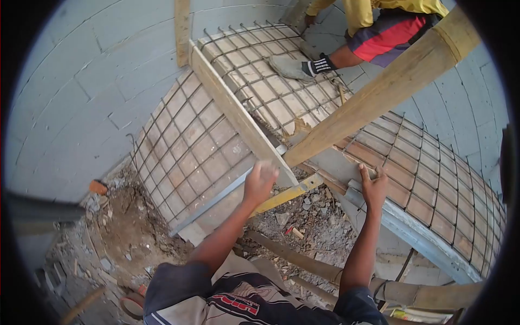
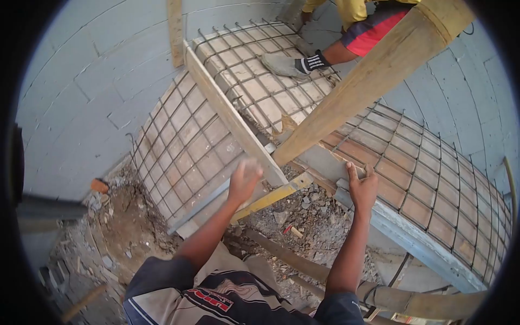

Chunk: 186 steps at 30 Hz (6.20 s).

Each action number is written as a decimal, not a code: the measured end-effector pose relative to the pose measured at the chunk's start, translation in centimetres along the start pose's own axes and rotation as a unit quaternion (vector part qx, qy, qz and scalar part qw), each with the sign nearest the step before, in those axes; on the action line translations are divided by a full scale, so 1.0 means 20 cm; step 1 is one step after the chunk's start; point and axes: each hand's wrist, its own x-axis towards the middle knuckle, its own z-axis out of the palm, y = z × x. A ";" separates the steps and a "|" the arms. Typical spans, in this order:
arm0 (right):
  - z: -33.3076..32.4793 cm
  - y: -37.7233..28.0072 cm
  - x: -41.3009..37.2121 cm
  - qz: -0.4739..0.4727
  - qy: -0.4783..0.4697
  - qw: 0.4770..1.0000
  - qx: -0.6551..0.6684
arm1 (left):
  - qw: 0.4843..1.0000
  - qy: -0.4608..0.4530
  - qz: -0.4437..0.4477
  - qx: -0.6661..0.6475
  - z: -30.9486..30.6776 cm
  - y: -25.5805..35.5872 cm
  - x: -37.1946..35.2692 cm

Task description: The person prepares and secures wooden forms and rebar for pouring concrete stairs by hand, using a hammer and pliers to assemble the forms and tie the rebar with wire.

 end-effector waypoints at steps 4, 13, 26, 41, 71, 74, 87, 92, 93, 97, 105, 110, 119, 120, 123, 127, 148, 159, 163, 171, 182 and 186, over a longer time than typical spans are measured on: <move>0.01 0.02 0.00 0.004 0.027 1.000 -0.012 | 0.990 -0.067 0.125 -0.019 0.16 0.13 0.65; 0.01 -0.01 0.00 0.039 0.016 0.998 -0.037 | 0.916 -0.233 0.215 0.246 0.23 0.16 0.87; -0.02 -0.01 0.02 0.034 -0.020 0.997 -0.059 | 0.987 -0.095 0.019 -0.132 0.38 0.13 0.79; 0.01 0.04 -0.03 -0.043 0.020 0.997 -0.056 | 0.953 0.250 0.169 -0.018 0.72 0.01 0.33; 0.04 0.03 0.01 0.020 0.036 0.999 -0.028 | 0.938 -0.281 -0.141 -0.148 0.58 0.04 0.94; 0.05 0.00 -0.01 0.036 0.062 0.997 -0.032 | 0.941 -0.245 -0.117 -0.202 0.57 0.09 0.89; -0.16 0.06 0.11 0.059 -0.153 0.984 0.072 | 0.905 -0.383 -0.129 -0.135 0.43 -0.02 1.16; -0.14 0.09 0.12 0.074 -0.177 0.976 0.108 | 0.860 -0.438 -0.167 0.204 0.40 -0.29 1.25; -0.13 0.08 0.11 0.078 -0.178 0.975 0.111 | 0.857 -0.440 -0.170 0.208 0.39 -0.33 1.24; -0.15 0.05 0.09 0.049 -0.140 0.987 0.066 | 0.873 -0.455 -0.120 0.126 0.37 -0.25 1.15; -0.11 0.07 0.10 0.068 -0.149 0.986 0.013 | 0.883 -0.437 -0.046 0.166 0.37 -0.29 1.16; -0.10 0.08 0.12 0.058 -0.165 0.984 0.028 | 0.879 -0.441 -0.105 0.151 0.37 -0.25 1.14; -0.12 0.03 0.12 0.055 -0.171 0.984 0.010 | 0.895 -0.405 0.000 0.188 0.36 -0.27 1.11; -0.11 0.02 0.13 0.040 -0.175 0.984 0.011 | 0.893 -0.414 -0.037 0.172 0.38 -0.23 1.17; -0.11 0.01 0.12 0.077 -0.165 0.983 0.036 | 0.902 -0.416 -0.108 0.043 0.44 0.05 1.16; -0.13 -0.02 0.13 0.089 -0.195 0.977 0.015 | 0.908 -0.412 -0.068 0.029 0.50 0.25 1.01; 0.42 -0.30 -0.38 -0.244 -0.038 0.961 0.126 | 0.894 -0.388 -0.211 -0.073 0.46 0.19 0.99; 1.19 -0.23 -0.41 0.006 -0.231 0.971 -0.069 | 0.886 -0.452 -0.090 0.049 0.50 0.21 1.05; 1.13 -0.24 -0.42 -0.021 -0.232 0.967 -0.107 | 0.870 -0.491 0.006 0.048 0.50 0.18 1.07; 1.20 -0.43 -0.57 -0.180 -0.081 0.980 -0.025 | 0.884 -0.456 -0.098 0.045 0.47 0.20 1.05; 1.24 -0.63 -0.37 -0.350 -0.063 0.932 -0.075 | 0.867 -0.485 -0.089 0.066 0.49 0.18 1.09; 1.36 -0.72 -0.07 -0.228 -0.011 0.974 0.011 | 0.865 -0.474 -0.131 0.100 0.49 0.30 1.05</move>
